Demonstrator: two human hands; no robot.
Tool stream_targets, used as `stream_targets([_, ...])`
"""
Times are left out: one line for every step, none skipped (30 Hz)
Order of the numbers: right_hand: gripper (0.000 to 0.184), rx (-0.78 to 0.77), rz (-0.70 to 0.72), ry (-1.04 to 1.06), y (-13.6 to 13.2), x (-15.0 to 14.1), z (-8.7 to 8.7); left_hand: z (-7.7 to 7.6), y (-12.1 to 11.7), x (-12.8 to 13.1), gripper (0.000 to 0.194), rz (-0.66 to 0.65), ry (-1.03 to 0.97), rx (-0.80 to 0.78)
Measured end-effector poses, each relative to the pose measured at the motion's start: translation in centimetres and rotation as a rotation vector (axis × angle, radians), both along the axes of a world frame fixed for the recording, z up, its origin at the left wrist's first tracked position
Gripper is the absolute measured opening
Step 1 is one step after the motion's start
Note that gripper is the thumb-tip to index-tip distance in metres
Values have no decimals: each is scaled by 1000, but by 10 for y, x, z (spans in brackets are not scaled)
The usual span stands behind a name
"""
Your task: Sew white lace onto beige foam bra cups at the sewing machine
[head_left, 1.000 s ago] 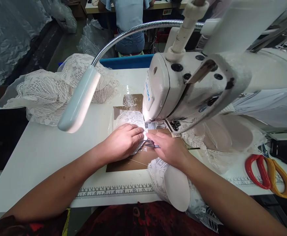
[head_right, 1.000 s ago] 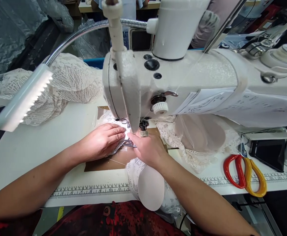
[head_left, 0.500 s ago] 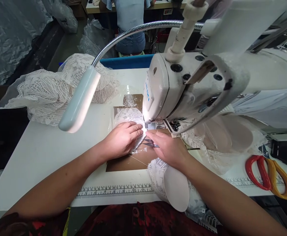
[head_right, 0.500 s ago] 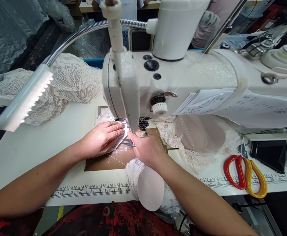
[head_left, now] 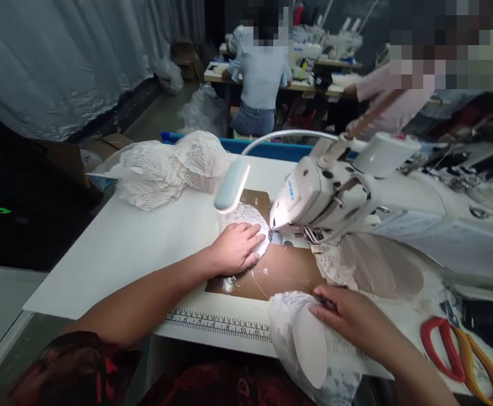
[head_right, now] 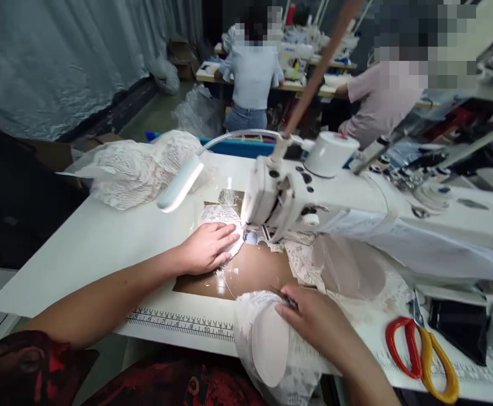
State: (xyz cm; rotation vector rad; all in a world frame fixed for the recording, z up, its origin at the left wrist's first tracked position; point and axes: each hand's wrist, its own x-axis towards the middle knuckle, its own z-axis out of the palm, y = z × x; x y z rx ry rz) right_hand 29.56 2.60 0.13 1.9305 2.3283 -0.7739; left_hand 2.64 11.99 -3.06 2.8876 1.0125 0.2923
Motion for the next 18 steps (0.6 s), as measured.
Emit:
stream_targets([22, 14, 18, -2, -3, -3, -2, 4, -3, 1, 49, 37, 22, -14])
stream_targets([25, 38, 29, 24, -4, -8, -3, 9, -6, 1, 48, 81, 42, -34])
stream_targets([26, 71, 38, 62, -5, -13, -3, 15, -9, 1, 46, 130, 63, -60])
stream_targets([27, 104, 42, 109, -4, -19, -1, 21, -12, -1, 43, 174, 84, -91])
stream_targets([27, 128, 40, 158, -3, -25, 2, 28, -15, -4, 38, 215, 106, -131])
stream_targets([28, 138, 32, 198, -1, -32, 4, 34, -19, -10, 32, 249, 126, -174])
stream_targets([28, 129, 20, 230, 1, -39, 7, 39, -22, -17, 25, 275, 144, -214])
stream_targets([29, 98, 3, 261, 3, -47, 9, 43, -26, -27, 19, 293, 156, -249])
stream_targets([30, 48, -19, 294, 6, -56, 11, 46, -29, -38, 14, 307, 158, -279])
stream_targets([31, -4, -35, 342, 9, -66, 13, 47, -32, -51, 12, 322, 144, -303])
stream_targets([31, -51, -35, 402, 12, -77, 14, 47, -36, -65, 13, 338, 119, -324])
stream_targets([30, -82, -18, 473, 16, -89, 15, 46, -38, -79, 15, 359, 84, -343])
stream_targets([28, -91, 22, 544, 20, -102, 17, 45, -41, -93, 15, 389, 47, -359])
stream_targets([27, -89, 75, 595, 24, -115, 19, 43, -44, -106, 16, 423, 17, -362])
stream_targets([26, -78, 125, 626, 28, -128, 20, 41, -46, -117, 16, 462, -14, -361])
stream_targets([25, -64, 166, 642, 33, -142, 22, 39, -49, -128, 17, 504, -44, -360])
stream_targets([26, -48, 195, 647, 38, -154, 22, 38, -52, -136, 18, 542, -69, -368])
stream_targets([27, -15, 212, 657, 44, -166, 22, 38, -56, -143, 18, 575, -93, -385])
